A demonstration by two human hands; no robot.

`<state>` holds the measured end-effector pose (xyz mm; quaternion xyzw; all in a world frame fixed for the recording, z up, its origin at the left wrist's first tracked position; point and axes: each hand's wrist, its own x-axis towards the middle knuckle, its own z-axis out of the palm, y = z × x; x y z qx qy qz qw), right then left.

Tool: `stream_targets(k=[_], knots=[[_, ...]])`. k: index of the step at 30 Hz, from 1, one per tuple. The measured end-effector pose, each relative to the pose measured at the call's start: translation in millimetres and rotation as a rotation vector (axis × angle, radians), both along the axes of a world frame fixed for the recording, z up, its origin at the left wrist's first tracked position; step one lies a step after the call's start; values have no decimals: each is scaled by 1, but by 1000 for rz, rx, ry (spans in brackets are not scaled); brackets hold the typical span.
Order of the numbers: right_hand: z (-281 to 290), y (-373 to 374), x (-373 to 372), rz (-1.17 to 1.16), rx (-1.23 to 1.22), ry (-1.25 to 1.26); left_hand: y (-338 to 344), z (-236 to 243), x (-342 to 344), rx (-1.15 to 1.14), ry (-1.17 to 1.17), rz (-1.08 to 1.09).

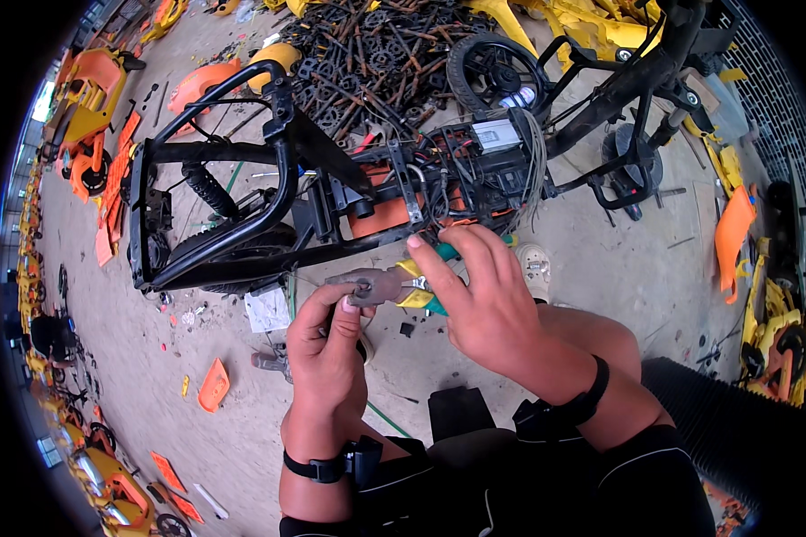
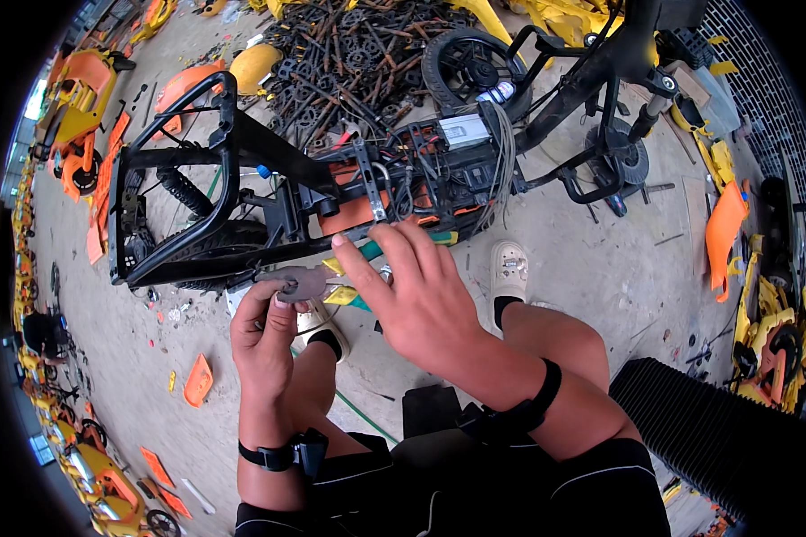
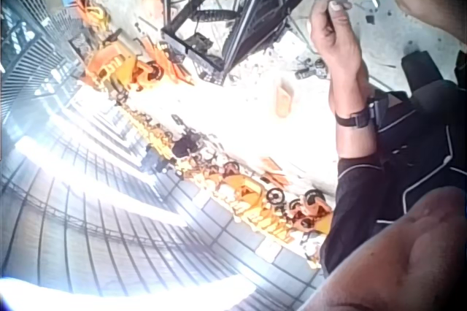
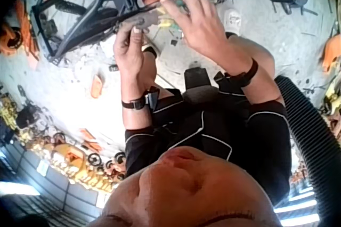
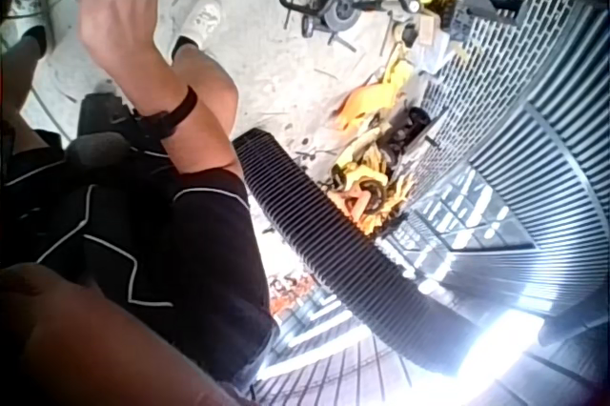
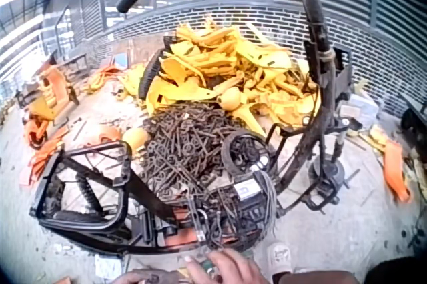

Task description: The person uses pliers to cut or strip wires on a motorcycle frame while sitting on the floor.

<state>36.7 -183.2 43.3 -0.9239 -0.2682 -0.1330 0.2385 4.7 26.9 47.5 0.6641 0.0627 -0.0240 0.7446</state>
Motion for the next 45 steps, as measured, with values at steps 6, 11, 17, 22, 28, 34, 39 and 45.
stream_targets(k=[6,11,17,22,28,34,39,45], knots=[[0,0,-1,-17,-15,-13,-2,-4,2,86,-29,6],[-3,2,-2,-33,-39,-41,-4,-3,0,32,26,37],[-8,2,-2,-45,-77,-66,-8,-5,0,109,-8,71],[-14,5,-5,-39,-99,-49,-9,-5,-2,101,28,107],[-21,8,-9,-35,-116,-68,-8,-6,-4,105,65,126],[-27,9,-16,-38,-134,-76,-6,-12,-7,139,18,109],[-30,8,-21,-45,-170,-76,-6,-12,-9,79,56,119],[-30,5,-16,-71,-148,-170,-2,-17,-7,153,65,73]])
